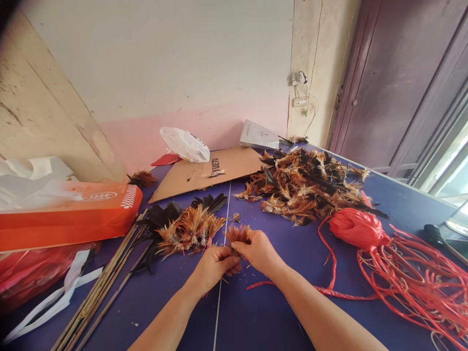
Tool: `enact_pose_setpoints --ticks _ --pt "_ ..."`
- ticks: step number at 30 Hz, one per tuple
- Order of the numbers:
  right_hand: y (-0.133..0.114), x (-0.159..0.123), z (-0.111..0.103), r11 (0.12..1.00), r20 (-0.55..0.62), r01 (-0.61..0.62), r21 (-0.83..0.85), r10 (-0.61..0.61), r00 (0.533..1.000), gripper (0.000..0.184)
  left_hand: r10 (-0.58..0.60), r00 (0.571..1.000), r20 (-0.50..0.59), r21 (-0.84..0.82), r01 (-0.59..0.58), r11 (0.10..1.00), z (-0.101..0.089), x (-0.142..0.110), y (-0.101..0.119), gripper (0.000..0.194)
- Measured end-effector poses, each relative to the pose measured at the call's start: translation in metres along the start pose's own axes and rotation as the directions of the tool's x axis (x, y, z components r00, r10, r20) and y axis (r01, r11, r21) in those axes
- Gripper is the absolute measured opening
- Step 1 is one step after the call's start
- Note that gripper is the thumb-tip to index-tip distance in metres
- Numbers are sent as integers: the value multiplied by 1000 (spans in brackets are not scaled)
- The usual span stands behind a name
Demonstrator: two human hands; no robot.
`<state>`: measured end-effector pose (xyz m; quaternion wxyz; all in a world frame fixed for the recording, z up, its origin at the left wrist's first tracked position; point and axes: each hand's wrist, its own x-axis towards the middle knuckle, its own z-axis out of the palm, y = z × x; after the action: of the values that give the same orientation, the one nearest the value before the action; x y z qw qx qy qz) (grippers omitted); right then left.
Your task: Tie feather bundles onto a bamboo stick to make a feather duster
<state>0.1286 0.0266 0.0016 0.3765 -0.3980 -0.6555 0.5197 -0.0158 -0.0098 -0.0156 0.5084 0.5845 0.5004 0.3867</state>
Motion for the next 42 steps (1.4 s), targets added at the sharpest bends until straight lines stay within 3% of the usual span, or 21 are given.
enact_pose_setpoints --ticks 5,10,14,19,24,28,31,38,42 --pt "0 3 -5 973 -95 -67 222 90 991 23 -29 999 -32 -5 29 1000 -3 -1 1 22" --pt "8 14 -26 899 -233 -18 438 133 963 30 -36 999 -34 -185 29 982 -6 -3 9 20" --pt "17 25 -58 929 -490 65 365 132 862 37 -39 998 -39 -447 17 894 -11 -3 12 18" --pt "11 34 -91 990 -606 44 132 46 794 33 -109 990 -91 -672 20 740 -14 2 7 17" --pt "8 55 -104 974 -586 -101 -204 -39 809 16 -135 988 -78 -708 40 705 -13 4 3 17" --pt "19 73 -101 930 -533 -175 -324 -27 846 13 -137 988 -74 -704 46 709 -14 5 2 18" --pt "17 80 -102 937 -481 -172 -303 6 877 7 -129 989 -72 -713 39 700 -16 5 2 18" --pt "-13 62 -122 996 -340 -72 -50 51 939 28 -144 990 -15 -779 79 622 -15 4 1 15" --pt "-1 44 -113 992 -299 -125 -16 115 947 25 -164 986 -4 -776 101 623 -14 5 -2 13"
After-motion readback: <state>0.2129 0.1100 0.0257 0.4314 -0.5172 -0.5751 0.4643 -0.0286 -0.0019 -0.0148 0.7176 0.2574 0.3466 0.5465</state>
